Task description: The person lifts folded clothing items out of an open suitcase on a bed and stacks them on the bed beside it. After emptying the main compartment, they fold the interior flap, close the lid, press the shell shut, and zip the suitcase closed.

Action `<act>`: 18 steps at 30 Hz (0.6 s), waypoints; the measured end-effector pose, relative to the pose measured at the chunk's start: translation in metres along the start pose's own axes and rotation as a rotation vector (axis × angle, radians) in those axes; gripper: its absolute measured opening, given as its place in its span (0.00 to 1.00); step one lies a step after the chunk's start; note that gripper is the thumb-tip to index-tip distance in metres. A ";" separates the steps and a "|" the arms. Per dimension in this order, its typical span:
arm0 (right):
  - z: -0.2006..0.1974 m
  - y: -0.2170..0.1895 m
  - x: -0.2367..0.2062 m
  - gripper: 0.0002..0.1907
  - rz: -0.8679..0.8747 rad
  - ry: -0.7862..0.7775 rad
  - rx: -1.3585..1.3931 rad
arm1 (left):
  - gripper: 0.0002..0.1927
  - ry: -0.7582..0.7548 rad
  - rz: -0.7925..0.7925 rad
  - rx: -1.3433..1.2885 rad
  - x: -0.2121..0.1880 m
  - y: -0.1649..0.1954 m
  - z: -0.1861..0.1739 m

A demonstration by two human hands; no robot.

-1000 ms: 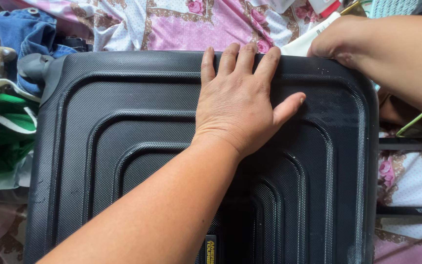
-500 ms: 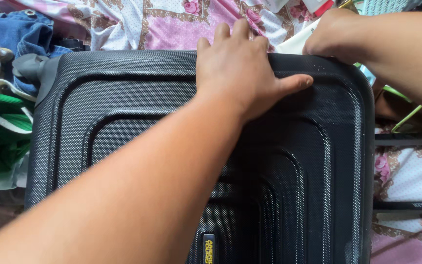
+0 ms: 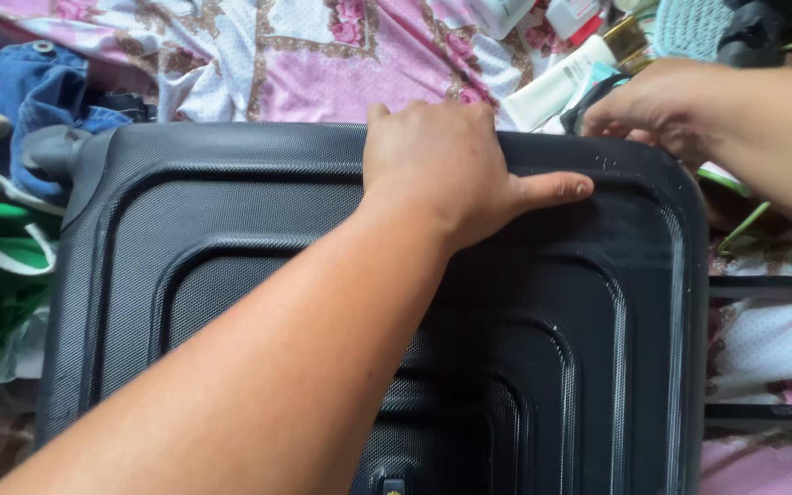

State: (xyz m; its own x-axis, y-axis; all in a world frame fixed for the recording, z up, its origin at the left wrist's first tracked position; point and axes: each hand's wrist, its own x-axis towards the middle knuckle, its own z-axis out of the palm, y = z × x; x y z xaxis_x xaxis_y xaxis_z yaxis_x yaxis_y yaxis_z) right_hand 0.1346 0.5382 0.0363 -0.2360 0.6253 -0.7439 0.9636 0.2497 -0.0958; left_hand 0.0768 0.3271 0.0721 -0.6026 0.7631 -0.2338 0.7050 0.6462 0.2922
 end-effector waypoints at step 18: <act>0.003 0.019 0.023 0.11 -0.389 0.196 -0.086 | 0.53 0.032 0.012 -0.005 -0.014 0.010 -0.008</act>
State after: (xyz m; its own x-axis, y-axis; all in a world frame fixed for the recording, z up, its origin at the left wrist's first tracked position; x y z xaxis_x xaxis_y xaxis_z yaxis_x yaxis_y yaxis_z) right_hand 0.1480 0.5548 0.0154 -0.6063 0.5990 -0.5231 0.7863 0.5496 -0.2821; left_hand 0.0893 0.3230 0.0860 -0.6054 0.7702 -0.2005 0.7107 0.6366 0.2995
